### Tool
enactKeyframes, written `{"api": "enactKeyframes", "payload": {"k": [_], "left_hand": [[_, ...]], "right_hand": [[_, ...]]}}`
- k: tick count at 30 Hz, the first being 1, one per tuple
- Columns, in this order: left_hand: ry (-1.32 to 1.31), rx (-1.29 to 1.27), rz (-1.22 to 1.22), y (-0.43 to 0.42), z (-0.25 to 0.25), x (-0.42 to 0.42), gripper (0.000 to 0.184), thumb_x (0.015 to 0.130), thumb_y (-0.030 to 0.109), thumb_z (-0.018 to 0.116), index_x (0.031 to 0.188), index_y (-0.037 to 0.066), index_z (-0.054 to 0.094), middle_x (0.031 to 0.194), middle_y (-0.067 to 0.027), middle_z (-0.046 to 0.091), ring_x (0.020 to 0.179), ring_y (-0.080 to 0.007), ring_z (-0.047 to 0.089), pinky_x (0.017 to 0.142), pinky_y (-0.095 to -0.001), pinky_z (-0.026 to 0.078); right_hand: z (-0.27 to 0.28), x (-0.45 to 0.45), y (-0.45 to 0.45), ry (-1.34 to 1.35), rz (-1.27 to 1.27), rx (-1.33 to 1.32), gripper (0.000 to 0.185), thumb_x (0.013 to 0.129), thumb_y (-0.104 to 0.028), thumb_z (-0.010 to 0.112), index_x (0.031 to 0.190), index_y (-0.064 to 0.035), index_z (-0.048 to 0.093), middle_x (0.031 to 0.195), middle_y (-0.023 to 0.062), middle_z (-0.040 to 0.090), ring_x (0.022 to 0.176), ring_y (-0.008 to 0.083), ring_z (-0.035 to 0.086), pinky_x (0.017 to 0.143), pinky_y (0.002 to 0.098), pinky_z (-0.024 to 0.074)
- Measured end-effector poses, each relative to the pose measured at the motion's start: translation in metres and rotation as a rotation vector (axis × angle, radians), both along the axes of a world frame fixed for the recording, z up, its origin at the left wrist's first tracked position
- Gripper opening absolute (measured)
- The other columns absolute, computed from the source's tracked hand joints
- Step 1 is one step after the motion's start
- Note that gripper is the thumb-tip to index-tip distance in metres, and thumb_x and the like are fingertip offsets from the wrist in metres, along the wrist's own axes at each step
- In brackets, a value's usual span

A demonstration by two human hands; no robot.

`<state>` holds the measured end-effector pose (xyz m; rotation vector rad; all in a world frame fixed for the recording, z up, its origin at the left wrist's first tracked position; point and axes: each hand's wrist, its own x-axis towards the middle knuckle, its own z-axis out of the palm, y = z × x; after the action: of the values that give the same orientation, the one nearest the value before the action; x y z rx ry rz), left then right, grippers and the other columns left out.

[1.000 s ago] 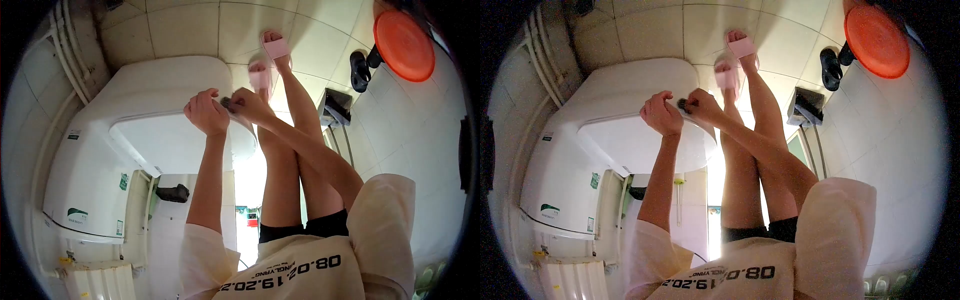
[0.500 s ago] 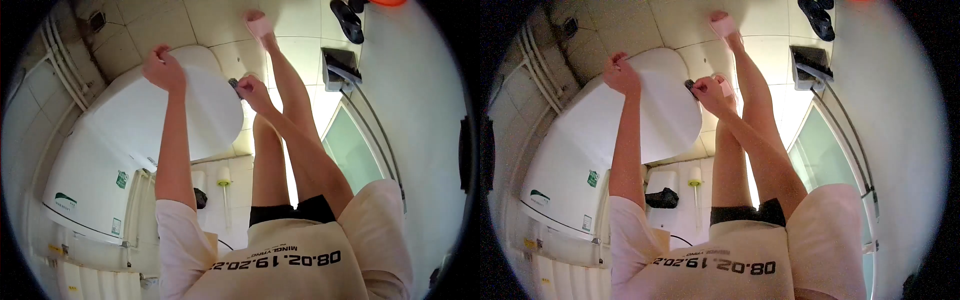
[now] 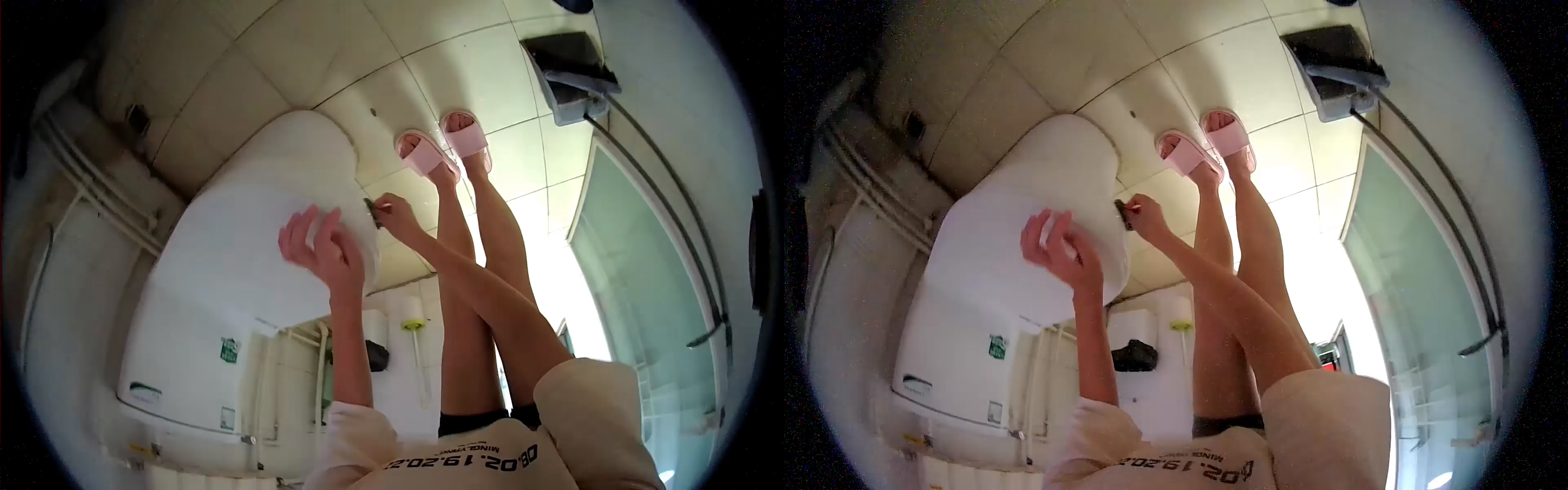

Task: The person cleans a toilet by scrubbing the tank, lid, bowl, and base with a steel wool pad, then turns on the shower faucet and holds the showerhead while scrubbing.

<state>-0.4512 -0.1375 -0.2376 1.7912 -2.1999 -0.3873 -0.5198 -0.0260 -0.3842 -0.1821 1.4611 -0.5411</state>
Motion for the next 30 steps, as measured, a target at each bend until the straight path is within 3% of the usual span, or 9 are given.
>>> {"api": "enactKeyframes", "payload": {"k": [3,5,10,13,17,20,26,29,30], "left_hand": [[-0.027,0.003,0.028,0.004,-0.011,-0.005,0.028,0.067,-0.003,0.049,0.091,0.011,0.054,0.105,-0.0093,0.045,0.104,-0.0280,0.033,0.088,-0.0446,0.027],[0.070,-0.020,0.087,0.003,-0.025,-0.007,0.021,0.068,0.001,0.052,0.087,0.011,0.054,0.101,-0.0091,0.044,0.104,-0.0298,0.033,0.088,-0.0461,0.028],[-0.168,-0.073,-0.113,0.006,-0.029,0.007,0.010,0.073,0.009,0.055,0.081,0.011,0.049,0.102,-0.0094,0.040,0.105,-0.0301,0.034,0.090,-0.0476,0.028],[-0.183,-0.049,-0.089,0.003,-0.029,0.006,0.015,0.076,0.013,0.055,0.088,0.010,0.046,0.102,-0.0100,0.039,0.109,-0.0313,0.033,0.093,-0.0487,0.027],[-0.167,-0.042,-0.087,0.003,-0.028,0.009,0.020,0.077,0.014,0.054,0.092,0.009,0.044,0.103,-0.0098,0.038,0.110,-0.0314,0.032,0.093,-0.0490,0.026],[-0.192,-0.025,-0.042,0.005,-0.027,0.005,0.021,0.077,0.016,0.055,0.093,0.008,0.044,0.104,-0.0098,0.038,0.110,-0.0313,0.032,0.093,-0.0492,0.026],[-0.248,-0.020,-0.065,0.005,-0.026,0.009,0.022,0.078,0.019,0.055,0.094,0.009,0.043,0.102,-0.0094,0.038,0.110,-0.0311,0.032,0.092,-0.0496,0.027],[-0.267,-0.037,-0.101,0.005,-0.028,0.012,0.022,0.079,0.019,0.052,0.095,0.007,0.042,0.100,-0.0097,0.040,0.106,-0.0306,0.035,0.092,-0.0496,0.028],[-0.192,-0.064,-0.049,0.006,-0.031,0.012,0.023,0.080,0.019,0.050,0.096,0.006,0.042,0.100,-0.0105,0.041,0.104,-0.0304,0.036,0.092,-0.0491,0.028]], "right_hand": [[-0.036,0.012,-0.029,0.107,0.114,-0.260,0.010,0.068,-0.004,0.060,0.069,0.0001,0.051,0.070,0.0130,0.051,0.064,0.0235,0.051,0.059,0.0315,0.0422],[-0.071,0.026,-0.047,0.165,0.042,-0.266,0.010,0.067,-0.006,0.058,0.066,-0.0001,0.050,0.073,0.0143,0.048,0.069,0.0284,0.048,0.062,0.0350,0.0407],[-0.172,0.055,-0.086,0.364,0.066,-0.314,0.005,0.066,-0.005,0.056,0.065,-0.0008,0.053,0.076,0.0151,0.049,0.074,0.0307,0.049,0.065,0.0353,0.0414],[-0.154,0.051,-0.102,0.386,-0.099,-0.207,0.004,0.067,-0.008,0.058,0.064,-0.0044,0.058,0.075,0.0118,0.052,0.069,0.0242,0.054,0.062,0.0324,0.0434],[-0.051,0.020,-0.097,0.009,-0.062,-0.322,0.006,0.066,-0.008,0.061,0.069,-0.0032,0.059,0.077,0.0092,0.051,0.065,0.0209,0.054,0.062,0.0295,0.0447],[-0.030,0.006,-0.100,-0.170,-0.175,-0.213,0.004,0.065,-0.007,0.060,0.065,-0.0035,0.058,0.076,0.0125,0.050,0.069,0.0264,0.051,0.063,0.0332,0.0429],[-0.126,0.053,-0.128,0.176,-0.125,-0.337,0.005,0.064,-0.007,0.061,0.064,-0.0031,0.059,0.075,0.0129,0.051,0.069,0.0254,0.052,0.063,0.0323,0.0431],[-0.172,0.069,-0.133,0.444,-0.072,-0.227,0.007,0.064,-0.010,0.061,0.061,-0.0033,0.060,0.074,0.0155,0.055,0.067,0.0269,0.054,0.063,0.0337,0.0439],[-0.168,0.066,-0.132,0.360,-0.051,-0.182,0.009,0.064,-0.012,0.062,0.063,-0.0031,0.061,0.071,0.0144,0.056,0.065,0.0254,0.055,0.061,0.0330,0.0443]]}}
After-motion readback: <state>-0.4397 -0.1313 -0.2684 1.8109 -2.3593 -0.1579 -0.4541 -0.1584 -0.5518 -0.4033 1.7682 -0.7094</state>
